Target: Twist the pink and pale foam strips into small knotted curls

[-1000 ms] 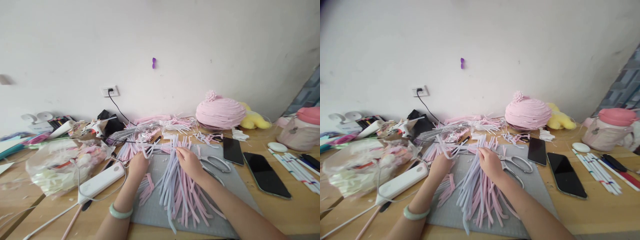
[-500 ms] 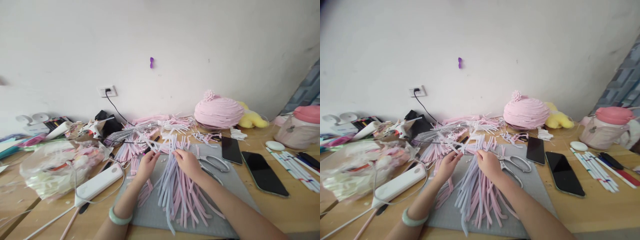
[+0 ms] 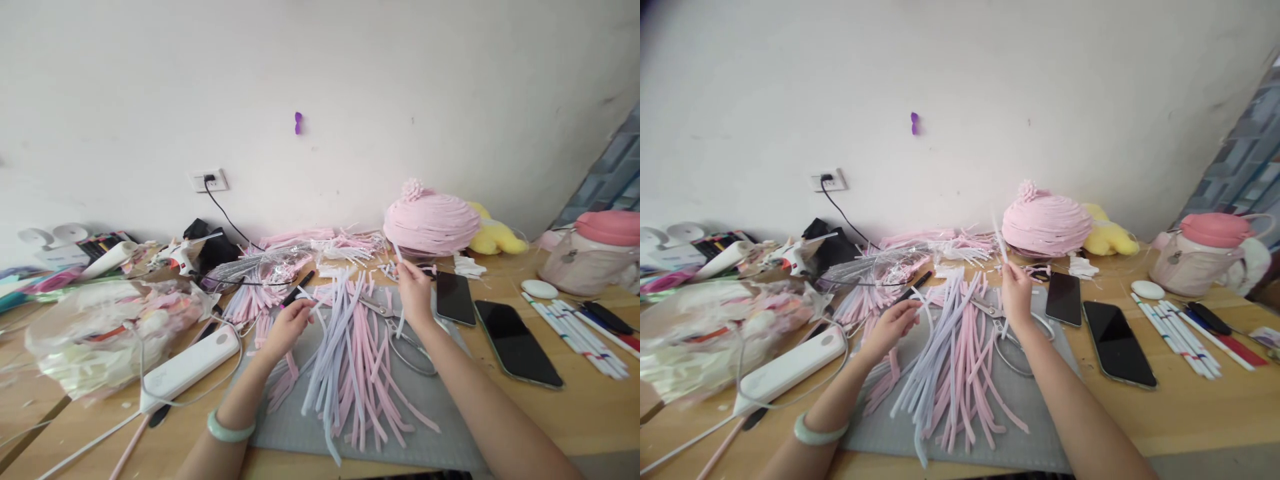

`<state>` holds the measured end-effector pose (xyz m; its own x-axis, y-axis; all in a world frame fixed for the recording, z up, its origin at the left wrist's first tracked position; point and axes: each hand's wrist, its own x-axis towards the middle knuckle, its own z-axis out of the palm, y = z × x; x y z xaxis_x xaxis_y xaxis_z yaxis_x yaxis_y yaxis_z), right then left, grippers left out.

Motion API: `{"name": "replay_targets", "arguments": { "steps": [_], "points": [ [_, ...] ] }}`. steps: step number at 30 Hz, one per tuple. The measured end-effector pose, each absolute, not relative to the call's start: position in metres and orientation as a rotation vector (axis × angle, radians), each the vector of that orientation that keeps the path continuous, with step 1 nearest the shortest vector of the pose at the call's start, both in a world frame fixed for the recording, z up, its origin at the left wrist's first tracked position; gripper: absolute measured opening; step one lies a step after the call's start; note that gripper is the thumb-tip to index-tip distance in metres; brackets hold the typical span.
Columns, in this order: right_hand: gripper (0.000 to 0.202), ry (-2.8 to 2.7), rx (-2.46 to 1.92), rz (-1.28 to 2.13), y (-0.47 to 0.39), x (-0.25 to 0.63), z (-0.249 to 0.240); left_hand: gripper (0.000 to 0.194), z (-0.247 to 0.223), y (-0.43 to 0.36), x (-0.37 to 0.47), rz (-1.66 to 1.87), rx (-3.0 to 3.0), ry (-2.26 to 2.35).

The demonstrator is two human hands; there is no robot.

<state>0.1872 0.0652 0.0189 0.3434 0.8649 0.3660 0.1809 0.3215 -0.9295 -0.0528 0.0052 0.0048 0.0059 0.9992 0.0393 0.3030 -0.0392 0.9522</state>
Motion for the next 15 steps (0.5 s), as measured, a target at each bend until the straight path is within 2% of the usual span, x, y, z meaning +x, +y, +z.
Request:
{"name": "replay_targets", "arguments": {
  "steps": [4, 9, 15],
  "points": [
    [0.034, -1.531, -1.178, 0.449, 0.039, 0.161, 0.022, 0.03, 0.009, 0.004, -0.043, 1.358, 0.992, 1.107],
    [0.03, -2.088, -1.151, 0.258, 0.012, 0.132, 0.015, 0.026, 0.012, -0.005, -0.03, 1.348, 0.909, 0.988],
    [0.032, -2.204, -1.275, 0.21, 0.008, 0.12, 0.004, 0.037, 0.008, -0.007, -0.029, 1.366, 0.909, 0.965]
  ]
}}
